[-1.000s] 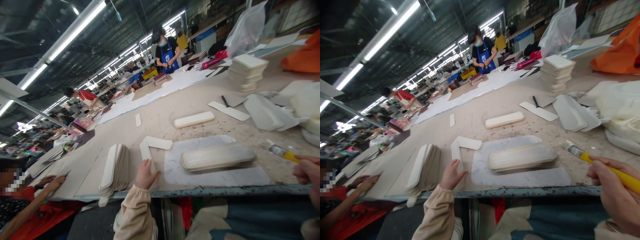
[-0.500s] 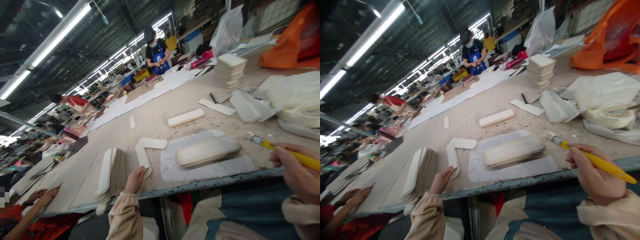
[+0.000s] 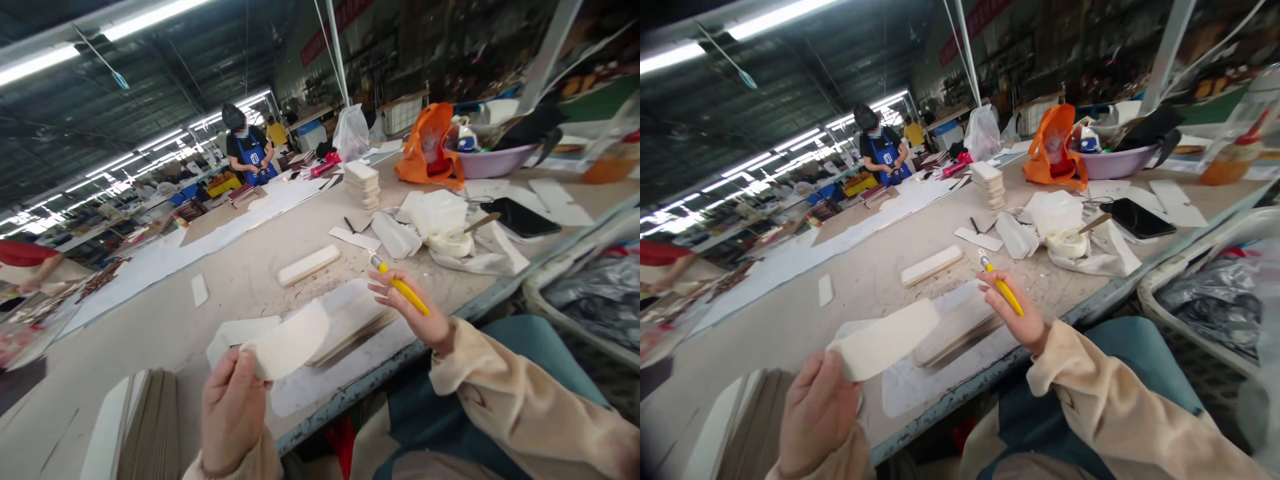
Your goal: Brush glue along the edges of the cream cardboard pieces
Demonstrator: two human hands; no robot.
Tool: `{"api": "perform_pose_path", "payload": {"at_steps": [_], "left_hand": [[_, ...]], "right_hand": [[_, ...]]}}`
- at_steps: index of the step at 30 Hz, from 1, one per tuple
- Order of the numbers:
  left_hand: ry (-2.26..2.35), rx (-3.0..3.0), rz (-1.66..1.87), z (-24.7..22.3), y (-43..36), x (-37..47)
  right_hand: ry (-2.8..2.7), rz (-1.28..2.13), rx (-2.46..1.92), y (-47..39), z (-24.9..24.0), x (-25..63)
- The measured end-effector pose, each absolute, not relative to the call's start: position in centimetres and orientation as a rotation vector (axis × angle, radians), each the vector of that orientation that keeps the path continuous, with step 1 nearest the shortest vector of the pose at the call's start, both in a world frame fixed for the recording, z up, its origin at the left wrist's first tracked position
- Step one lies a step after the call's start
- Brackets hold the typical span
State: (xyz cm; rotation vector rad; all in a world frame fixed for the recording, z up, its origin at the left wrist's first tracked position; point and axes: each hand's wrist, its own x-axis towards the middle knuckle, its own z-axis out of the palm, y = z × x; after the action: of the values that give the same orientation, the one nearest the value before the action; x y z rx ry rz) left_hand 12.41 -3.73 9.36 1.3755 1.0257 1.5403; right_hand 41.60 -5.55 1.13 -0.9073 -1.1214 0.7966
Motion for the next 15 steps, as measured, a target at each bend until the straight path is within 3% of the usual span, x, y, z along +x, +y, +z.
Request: {"api": "perform_pose_path", "payload": {"at_steps": [4,8,15], "left_hand": [[0.950,1.202,1.419,7.1,-2.1,15.2],[0.982,1.061,1.364,5.5,-1.1,16.0],[0.837,1.032,1.298,6.6,-1.1,16.7]], "right_hand": [[-1.046,0.990,-0.870,-5.0,2.3,41.7],[-0.992,0.891,-0.912,-4.6,1.8,43.2],[-0.954,0.918,-0.937,-3.3,-0.2,43.7]]}}
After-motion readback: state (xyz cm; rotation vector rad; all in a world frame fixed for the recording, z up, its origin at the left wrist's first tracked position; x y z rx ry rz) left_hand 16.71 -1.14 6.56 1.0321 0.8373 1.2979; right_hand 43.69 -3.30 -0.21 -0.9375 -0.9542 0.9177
